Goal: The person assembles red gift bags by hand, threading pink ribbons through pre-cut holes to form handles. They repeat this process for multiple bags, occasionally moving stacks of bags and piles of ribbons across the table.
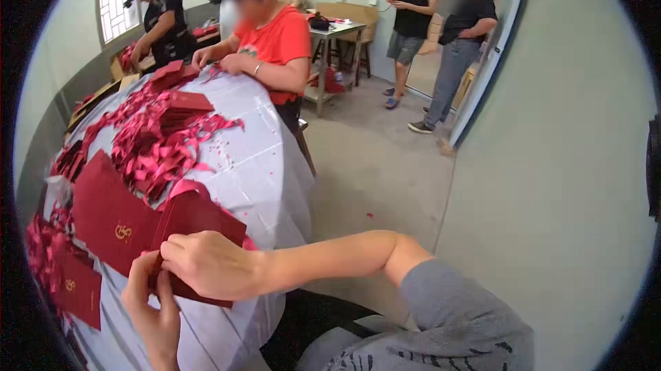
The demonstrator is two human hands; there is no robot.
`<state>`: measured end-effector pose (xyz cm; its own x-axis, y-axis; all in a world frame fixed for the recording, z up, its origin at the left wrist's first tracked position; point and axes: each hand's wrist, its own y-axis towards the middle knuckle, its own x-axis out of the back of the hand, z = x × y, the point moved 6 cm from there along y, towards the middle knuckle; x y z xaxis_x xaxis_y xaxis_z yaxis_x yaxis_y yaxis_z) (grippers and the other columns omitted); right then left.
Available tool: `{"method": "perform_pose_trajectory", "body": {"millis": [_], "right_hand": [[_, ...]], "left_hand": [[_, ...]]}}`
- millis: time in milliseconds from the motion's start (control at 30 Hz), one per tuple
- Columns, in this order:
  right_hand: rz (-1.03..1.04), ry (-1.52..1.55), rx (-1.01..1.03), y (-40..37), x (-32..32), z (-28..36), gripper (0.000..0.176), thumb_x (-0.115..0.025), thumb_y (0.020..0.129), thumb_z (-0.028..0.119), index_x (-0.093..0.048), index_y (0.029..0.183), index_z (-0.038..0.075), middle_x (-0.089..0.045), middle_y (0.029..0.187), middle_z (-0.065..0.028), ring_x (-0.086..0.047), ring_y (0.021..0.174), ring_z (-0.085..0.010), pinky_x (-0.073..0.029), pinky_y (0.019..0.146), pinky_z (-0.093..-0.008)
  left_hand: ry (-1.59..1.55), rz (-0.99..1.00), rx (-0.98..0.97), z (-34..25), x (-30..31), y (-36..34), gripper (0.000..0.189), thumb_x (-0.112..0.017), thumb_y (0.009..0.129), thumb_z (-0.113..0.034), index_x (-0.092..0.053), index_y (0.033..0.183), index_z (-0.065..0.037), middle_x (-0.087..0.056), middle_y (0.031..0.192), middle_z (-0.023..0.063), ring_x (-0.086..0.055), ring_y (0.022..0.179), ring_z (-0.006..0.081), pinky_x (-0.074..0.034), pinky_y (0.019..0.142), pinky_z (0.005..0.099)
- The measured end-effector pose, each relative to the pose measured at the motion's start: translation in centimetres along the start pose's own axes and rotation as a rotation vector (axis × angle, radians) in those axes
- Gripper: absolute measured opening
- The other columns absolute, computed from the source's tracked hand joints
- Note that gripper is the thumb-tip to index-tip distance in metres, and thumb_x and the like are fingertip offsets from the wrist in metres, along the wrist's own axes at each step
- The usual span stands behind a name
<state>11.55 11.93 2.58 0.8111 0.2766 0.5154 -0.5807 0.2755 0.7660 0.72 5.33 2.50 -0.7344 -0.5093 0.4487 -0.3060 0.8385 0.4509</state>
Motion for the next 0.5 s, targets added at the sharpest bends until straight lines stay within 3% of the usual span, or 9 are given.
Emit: {"method": "perform_pose_trajectory", "body": {"millis": [33, 100, 133, 200, 233, 300, 400, 467, 500], "right_hand": [[0.017, 0.022, -0.045, 0.0, 0.1, 0.0, 0.013, -0.055, 0.082, 0.009, -0.049, 0.079, -0.002, -0.051, 0.073, -0.0172, -0.056, 0.070, -0.0337, -0.046, 0.059, -0.0400], [0.064, -0.019, -0.076, 0.2, 0.4, 0.2, 0.017, -0.059, 0.081, 0.012, -0.049, 0.081, -0.001, -0.052, 0.076, -0.0165, -0.058, 0.072, -0.0335, -0.046, 0.059, -0.0404], [0.018, -0.047, -0.044, 0.3, 1.1, 1.0, 0.019, -0.061, 0.080, 0.014, -0.048, 0.081, 0.000, -0.051, 0.078, -0.0159, -0.058, 0.072, -0.0330, -0.046, 0.059, -0.0397], [-0.064, -0.090, -0.004, 0.7, 1.9, 1.7, 0.028, -0.066, 0.074, 0.018, -0.048, 0.086, 0.001, -0.050, 0.085, -0.0150, -0.056, 0.077, -0.0311, -0.046, 0.063, -0.0382], [-0.065, -0.095, -0.004, 0.9, 2.0, 1.7, 0.028, -0.066, 0.074, 0.018, -0.048, 0.086, 0.001, -0.050, 0.085, -0.0150, -0.056, 0.077, -0.0311, -0.046, 0.063, -0.0382], [-0.148, -0.227, 0.163, 1.3, 2.7, 2.7, 0.029, -0.068, 0.071, 0.018, -0.050, 0.087, 0.001, -0.048, 0.087, -0.0147, -0.051, 0.085, -0.0295, -0.044, 0.070, -0.0377], [-0.038, -0.300, 0.152, 2.3, 2.8, 2.5, 0.027, -0.070, 0.067, 0.020, -0.056, 0.081, 0.002, -0.048, 0.090, -0.0137, -0.046, 0.089, -0.0287, -0.040, 0.077, -0.0372], [0.076, -0.254, 0.146, 3.3, 3.0, 2.1, 0.020, -0.067, 0.067, 0.019, -0.060, 0.073, 0.001, -0.051, 0.089, -0.0148, -0.047, 0.088, -0.0300, -0.040, 0.076, -0.0374], [0.074, -0.261, 0.145, 4.0, 3.1, 1.9, 0.020, -0.067, 0.067, 0.019, -0.060, 0.073, 0.001, -0.051, 0.089, -0.0148, -0.047, 0.088, -0.0300, -0.040, 0.076, -0.0374]], "left_hand": [[-0.005, -0.014, -0.028, -0.1, 0.1, -0.2, 0.018, -0.052, 0.082, 0.008, -0.057, 0.099, 0.003, -0.060, 0.082, 0.0081, -0.056, 0.075, 0.0122, -0.043, 0.065, 0.0216], [0.192, 0.020, -0.332, -1.7, 0.5, -0.1, 0.020, -0.051, 0.085, 0.005, -0.054, 0.105, 0.003, -0.060, 0.089, 0.0059, -0.054, 0.073, 0.0113, -0.044, 0.063, 0.0227], [0.150, 0.020, -0.193, -1.6, 0.7, -0.3, 0.020, -0.051, 0.084, 0.006, -0.054, 0.104, 0.004, -0.060, 0.087, 0.0067, -0.055, 0.076, 0.0146, -0.044, 0.068, 0.0256], [0.303, 0.035, -0.159, -3.1, 1.5, -0.4, 0.018, -0.049, 0.084, 0.006, -0.054, 0.101, 0.003, -0.059, 0.084, 0.0088, -0.055, 0.075, 0.0159, -0.043, 0.067, 0.0267], [0.319, 0.065, -0.279, -3.3, 1.4, -0.4, 0.014, -0.048, 0.085, 0.005, -0.053, 0.099, 0.003, -0.057, 0.082, 0.0119, -0.055, 0.074, 0.0186, -0.043, 0.066, 0.0286], [0.376, 0.066, -0.302, -4.0, 1.1, -0.6, 0.014, -0.048, 0.085, 0.004, -0.052, 0.098, 0.003, -0.057, 0.082, 0.0129, -0.056, 0.073, 0.0204, -0.043, 0.066, 0.0291], [0.430, 0.054, -0.349, -3.2, 0.5, -0.7, 0.017, -0.049, 0.087, 0.002, -0.050, 0.104, 0.002, -0.059, 0.085, 0.0156, -0.058, 0.076, 0.0253, -0.045, 0.069, 0.0303], [0.292, -0.066, -0.278, -2.2, 0.7, -0.7, 0.021, -0.049, 0.088, 0.001, -0.047, 0.108, 0.002, -0.059, 0.089, 0.0170, -0.060, 0.081, 0.0261, -0.046, 0.073, 0.0306], [0.327, -0.027, -0.234, -1.5, 0.9, -0.7, 0.023, -0.050, 0.088, 0.000, -0.045, 0.110, 0.002, -0.059, 0.092, 0.0176, -0.060, 0.084, 0.0261, -0.046, 0.075, 0.0312]]}}
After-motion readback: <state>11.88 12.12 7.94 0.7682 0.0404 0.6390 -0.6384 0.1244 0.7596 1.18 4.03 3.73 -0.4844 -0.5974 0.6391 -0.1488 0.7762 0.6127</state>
